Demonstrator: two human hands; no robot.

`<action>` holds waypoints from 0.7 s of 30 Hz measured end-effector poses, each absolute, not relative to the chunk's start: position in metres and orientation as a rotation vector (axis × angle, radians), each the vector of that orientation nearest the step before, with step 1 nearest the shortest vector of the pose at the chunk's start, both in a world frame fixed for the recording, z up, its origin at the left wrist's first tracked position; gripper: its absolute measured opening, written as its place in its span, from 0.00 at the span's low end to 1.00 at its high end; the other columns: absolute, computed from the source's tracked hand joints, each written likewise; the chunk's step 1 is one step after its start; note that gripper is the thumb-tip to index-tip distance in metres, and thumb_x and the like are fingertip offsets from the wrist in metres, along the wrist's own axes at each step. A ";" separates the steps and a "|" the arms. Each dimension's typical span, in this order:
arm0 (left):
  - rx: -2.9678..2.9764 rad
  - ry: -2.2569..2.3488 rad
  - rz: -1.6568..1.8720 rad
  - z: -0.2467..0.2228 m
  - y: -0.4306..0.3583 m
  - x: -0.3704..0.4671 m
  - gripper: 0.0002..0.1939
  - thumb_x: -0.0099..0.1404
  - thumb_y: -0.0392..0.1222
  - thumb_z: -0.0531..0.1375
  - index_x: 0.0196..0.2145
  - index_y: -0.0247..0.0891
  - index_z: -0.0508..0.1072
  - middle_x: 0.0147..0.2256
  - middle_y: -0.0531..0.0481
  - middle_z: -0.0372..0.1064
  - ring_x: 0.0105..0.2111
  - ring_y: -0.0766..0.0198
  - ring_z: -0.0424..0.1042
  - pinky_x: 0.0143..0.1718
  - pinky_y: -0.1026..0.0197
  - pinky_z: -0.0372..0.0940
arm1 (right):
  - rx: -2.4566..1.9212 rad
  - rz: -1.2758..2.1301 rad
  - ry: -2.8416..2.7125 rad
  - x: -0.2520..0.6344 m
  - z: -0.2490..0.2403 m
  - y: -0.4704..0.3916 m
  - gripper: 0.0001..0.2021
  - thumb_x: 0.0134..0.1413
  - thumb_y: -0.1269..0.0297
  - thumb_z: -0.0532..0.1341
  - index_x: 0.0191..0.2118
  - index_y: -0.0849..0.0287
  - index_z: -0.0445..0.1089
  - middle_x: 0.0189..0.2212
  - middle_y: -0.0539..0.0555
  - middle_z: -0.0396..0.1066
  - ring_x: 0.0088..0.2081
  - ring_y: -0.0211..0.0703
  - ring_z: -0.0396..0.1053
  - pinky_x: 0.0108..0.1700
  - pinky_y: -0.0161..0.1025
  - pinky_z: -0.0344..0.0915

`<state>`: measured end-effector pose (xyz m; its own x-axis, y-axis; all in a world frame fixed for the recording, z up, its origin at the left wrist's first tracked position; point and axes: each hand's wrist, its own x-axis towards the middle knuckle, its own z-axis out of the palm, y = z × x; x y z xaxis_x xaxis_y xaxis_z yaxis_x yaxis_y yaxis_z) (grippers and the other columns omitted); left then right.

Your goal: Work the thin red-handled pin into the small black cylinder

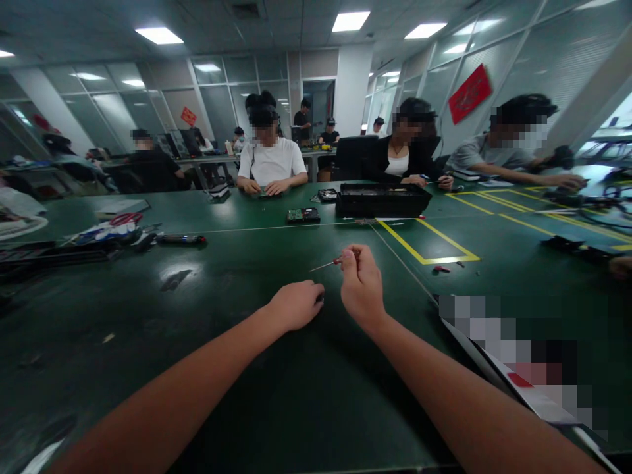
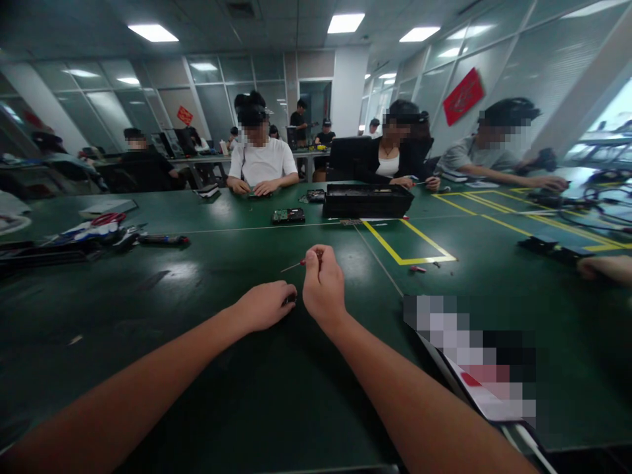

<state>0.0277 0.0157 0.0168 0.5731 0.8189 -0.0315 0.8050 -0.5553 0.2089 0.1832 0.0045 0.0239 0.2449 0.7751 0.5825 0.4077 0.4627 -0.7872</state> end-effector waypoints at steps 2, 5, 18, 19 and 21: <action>2.592 1.375 0.095 0.018 0.017 0.027 0.13 0.69 0.43 0.55 0.45 0.38 0.75 0.40 0.40 0.74 0.38 0.50 0.75 0.40 0.52 0.68 | -1.139 0.340 -1.379 0.183 0.024 0.004 0.10 0.69 0.57 0.50 0.41 0.55 0.64 0.31 0.51 0.71 0.33 0.43 0.69 0.36 0.42 0.62; 2.499 1.387 0.182 0.020 0.017 0.019 0.13 0.67 0.44 0.56 0.46 0.39 0.75 0.41 0.42 0.75 0.39 0.51 0.74 0.39 0.52 0.68 | -1.146 0.332 -1.382 0.183 0.024 0.004 0.10 0.69 0.57 0.50 0.41 0.55 0.64 0.31 0.51 0.70 0.32 0.43 0.68 0.36 0.42 0.62; 1.323 1.365 1.128 0.040 0.025 -0.093 0.14 0.63 0.45 0.53 0.41 0.36 0.72 0.29 0.51 0.67 0.23 0.66 0.62 0.22 0.64 0.54 | -1.170 0.414 -1.395 0.184 0.023 0.003 0.12 0.69 0.55 0.50 0.42 0.55 0.65 0.33 0.53 0.72 0.34 0.44 0.69 0.37 0.43 0.63; 1.198 1.365 1.206 0.044 0.021 -0.104 0.13 0.62 0.43 0.53 0.40 0.36 0.71 0.28 0.51 0.66 0.22 0.67 0.62 0.22 0.64 0.54 | -1.173 0.416 -1.396 0.184 0.023 0.003 0.12 0.69 0.55 0.50 0.42 0.55 0.65 0.33 0.53 0.71 0.34 0.44 0.69 0.36 0.43 0.63; 1.011 1.381 1.328 0.051 0.013 -0.126 0.09 0.62 0.40 0.52 0.37 0.36 0.68 0.27 0.53 0.64 0.23 0.68 0.61 0.23 0.66 0.55 | -1.176 0.424 -1.402 0.184 0.022 0.004 0.12 0.69 0.55 0.50 0.42 0.56 0.65 0.33 0.53 0.71 0.34 0.44 0.69 0.36 0.43 0.63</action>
